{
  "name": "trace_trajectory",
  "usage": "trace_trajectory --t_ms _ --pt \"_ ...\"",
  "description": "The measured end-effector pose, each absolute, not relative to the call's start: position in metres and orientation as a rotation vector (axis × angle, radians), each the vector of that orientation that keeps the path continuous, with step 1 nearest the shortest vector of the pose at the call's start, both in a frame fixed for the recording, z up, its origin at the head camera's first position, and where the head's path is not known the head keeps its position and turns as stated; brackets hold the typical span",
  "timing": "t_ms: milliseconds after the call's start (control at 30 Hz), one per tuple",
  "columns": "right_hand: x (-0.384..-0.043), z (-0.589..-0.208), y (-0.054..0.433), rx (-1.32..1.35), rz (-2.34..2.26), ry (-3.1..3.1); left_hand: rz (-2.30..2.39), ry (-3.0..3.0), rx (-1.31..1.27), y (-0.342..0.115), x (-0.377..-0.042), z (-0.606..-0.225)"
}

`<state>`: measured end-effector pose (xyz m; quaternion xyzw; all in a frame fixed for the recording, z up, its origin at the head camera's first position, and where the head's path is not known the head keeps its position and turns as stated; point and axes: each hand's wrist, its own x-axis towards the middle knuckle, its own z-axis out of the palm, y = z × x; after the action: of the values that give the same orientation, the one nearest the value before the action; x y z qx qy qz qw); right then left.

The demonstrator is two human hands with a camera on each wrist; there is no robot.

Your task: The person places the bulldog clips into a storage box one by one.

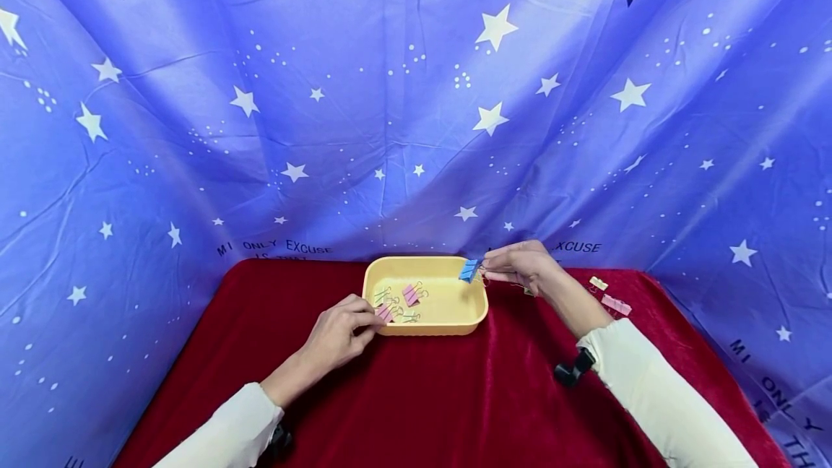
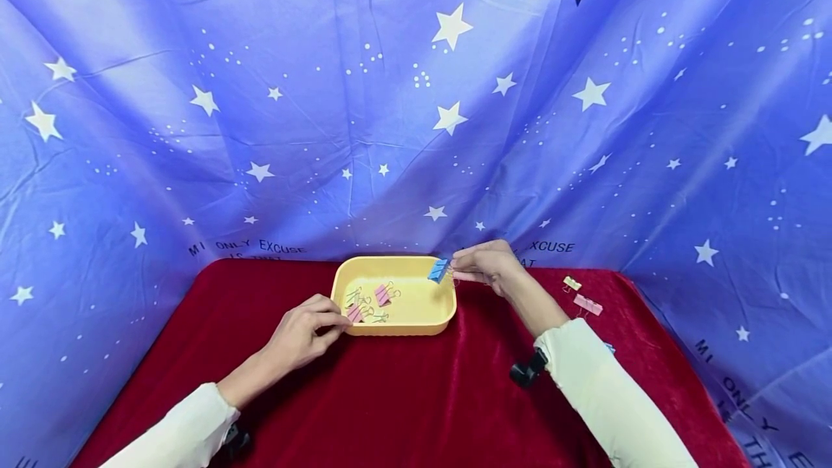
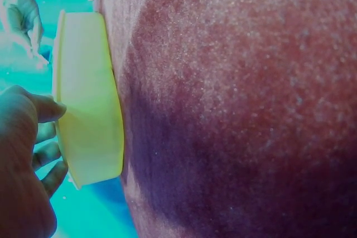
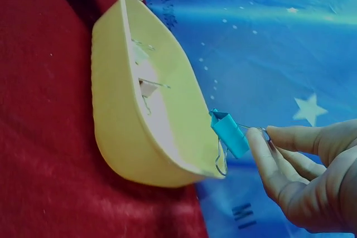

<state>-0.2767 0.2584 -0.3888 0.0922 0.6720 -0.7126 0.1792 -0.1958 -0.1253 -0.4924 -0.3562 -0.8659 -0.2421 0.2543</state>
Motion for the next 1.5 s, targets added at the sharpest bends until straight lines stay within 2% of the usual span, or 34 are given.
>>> trace_trajectory --t_ms 400,967,1167,1500 --pt "-0.275 -0.399 0.217 0.184 -1.787 2.197 -0.659 -2.335 -0.987 -0.123 -0.196 -0.495" --pt "-0.280 -0.413 0.189 0.045 -1.642 2.368 -0.669 -2.365 -0.979 -0.120 -0.197 -0.492" --pt "-0.279 -0.418 0.191 0.033 -1.461 2.534 -0.666 -2.374 -0.980 -0.121 -0.197 -0.493" --pt "-0.279 -0.416 0.221 0.029 -1.561 2.523 -0.669 -2.342 -0.978 -0.125 -0.197 -0.493"
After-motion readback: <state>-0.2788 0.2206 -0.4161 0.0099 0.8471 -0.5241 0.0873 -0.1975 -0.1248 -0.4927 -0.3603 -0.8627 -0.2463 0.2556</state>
